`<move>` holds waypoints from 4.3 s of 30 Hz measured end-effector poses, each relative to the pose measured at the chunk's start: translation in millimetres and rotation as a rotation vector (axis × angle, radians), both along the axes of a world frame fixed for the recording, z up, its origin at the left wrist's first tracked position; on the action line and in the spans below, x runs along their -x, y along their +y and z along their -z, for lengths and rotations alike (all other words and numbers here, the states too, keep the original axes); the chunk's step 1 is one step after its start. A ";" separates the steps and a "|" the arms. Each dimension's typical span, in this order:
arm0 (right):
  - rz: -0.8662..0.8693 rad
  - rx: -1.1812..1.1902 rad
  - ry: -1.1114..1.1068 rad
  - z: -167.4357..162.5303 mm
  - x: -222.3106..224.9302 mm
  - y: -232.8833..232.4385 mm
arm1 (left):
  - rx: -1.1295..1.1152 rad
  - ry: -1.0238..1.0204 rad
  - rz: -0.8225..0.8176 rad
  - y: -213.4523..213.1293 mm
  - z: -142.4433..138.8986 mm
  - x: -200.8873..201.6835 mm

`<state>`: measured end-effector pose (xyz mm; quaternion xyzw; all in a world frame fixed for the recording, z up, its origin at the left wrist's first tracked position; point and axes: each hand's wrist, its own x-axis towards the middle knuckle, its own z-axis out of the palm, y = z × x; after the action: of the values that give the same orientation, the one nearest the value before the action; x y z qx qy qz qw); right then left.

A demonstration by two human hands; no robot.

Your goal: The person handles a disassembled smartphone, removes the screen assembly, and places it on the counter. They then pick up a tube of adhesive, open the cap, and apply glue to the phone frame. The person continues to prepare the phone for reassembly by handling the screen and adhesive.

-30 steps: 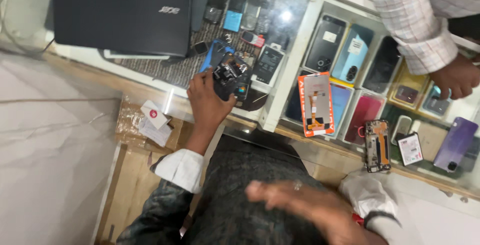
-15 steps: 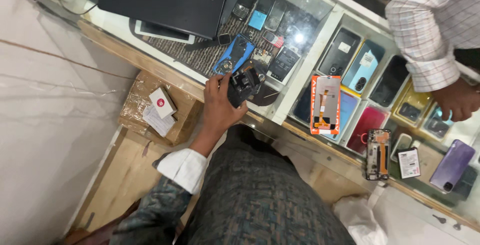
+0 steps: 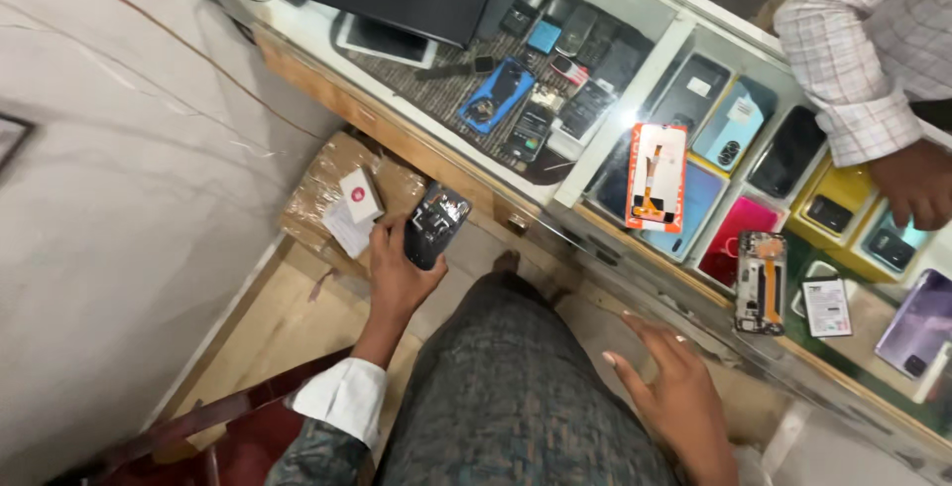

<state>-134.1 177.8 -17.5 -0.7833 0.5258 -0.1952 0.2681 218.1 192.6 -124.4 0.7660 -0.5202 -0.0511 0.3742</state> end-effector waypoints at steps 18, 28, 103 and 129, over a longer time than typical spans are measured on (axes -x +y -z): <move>0.137 0.023 0.214 27.1 -56.7 -29.2 | -0.042 0.060 -0.027 -163.8 22.4 -98.6; 0.336 -0.154 0.233 30.4 -126.3 -81.8 | -0.069 -0.036 0.044 -273.8 66.3 -142.2; 0.768 0.094 -0.009 82.7 115.1 -91.3 | -0.117 -0.156 0.335 -249.3 24.3 83.0; 1.020 0.032 0.179 94.5 99.8 -120.8 | -0.399 0.737 1.043 -220.0 -13.8 173.9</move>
<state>-233.8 57.0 -112.0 -0.4449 0.8587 -0.2412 0.0807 44.3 -27.5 -110.6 0.4013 -0.6410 -0.5789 0.3048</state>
